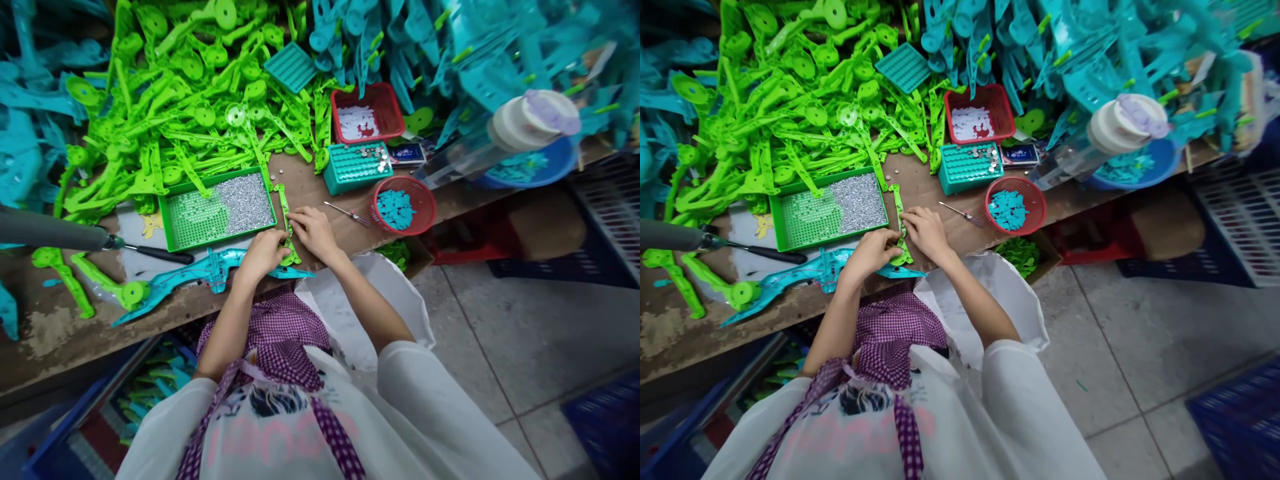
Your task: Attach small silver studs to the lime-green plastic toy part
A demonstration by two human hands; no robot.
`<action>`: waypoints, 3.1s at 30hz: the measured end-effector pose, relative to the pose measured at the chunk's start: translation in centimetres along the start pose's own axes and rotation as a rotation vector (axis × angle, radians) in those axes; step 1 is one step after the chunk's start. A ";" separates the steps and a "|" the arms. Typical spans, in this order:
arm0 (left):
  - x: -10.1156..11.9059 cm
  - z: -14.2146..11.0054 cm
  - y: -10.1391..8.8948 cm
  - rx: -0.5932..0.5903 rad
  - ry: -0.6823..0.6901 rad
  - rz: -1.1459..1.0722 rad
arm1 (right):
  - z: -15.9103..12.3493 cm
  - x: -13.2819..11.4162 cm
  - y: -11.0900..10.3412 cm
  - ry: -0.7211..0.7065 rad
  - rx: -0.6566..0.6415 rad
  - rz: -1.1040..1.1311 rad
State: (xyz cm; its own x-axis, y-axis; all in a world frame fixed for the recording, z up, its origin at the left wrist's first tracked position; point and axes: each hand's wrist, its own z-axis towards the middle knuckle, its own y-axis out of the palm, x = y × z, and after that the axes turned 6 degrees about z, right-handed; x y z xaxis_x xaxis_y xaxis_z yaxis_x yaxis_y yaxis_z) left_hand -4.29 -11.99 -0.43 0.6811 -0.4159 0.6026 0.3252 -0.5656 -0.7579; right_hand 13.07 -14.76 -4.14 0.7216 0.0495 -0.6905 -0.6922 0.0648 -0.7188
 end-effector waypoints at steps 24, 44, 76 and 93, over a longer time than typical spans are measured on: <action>-2.9 0.5 -1.3 -0.161 0.258 0.030 | 1.5 0.3 -1.0 -0.027 -0.091 0.040; -2.9 0.3 -0.7 -0.098 0.241 -0.040 | -0.8 1.2 -1.6 -0.249 -0.312 0.160; -3.1 0.1 -0.4 -0.087 0.296 -0.046 | 2.4 -1.5 -1.1 0.400 -0.104 0.175; -3.5 -0.1 -0.3 -0.097 0.284 -0.135 | -0.5 -0.3 -2.1 -0.103 -0.191 0.104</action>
State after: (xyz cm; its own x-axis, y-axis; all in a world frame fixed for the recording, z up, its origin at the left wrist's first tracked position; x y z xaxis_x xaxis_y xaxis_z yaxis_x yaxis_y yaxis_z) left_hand -6.86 -10.41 -2.26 0.4211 -0.5070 0.7521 0.3271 -0.6886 -0.6472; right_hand 14.30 -15.42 -2.50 0.6363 0.1483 -0.7570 -0.7452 -0.1357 -0.6529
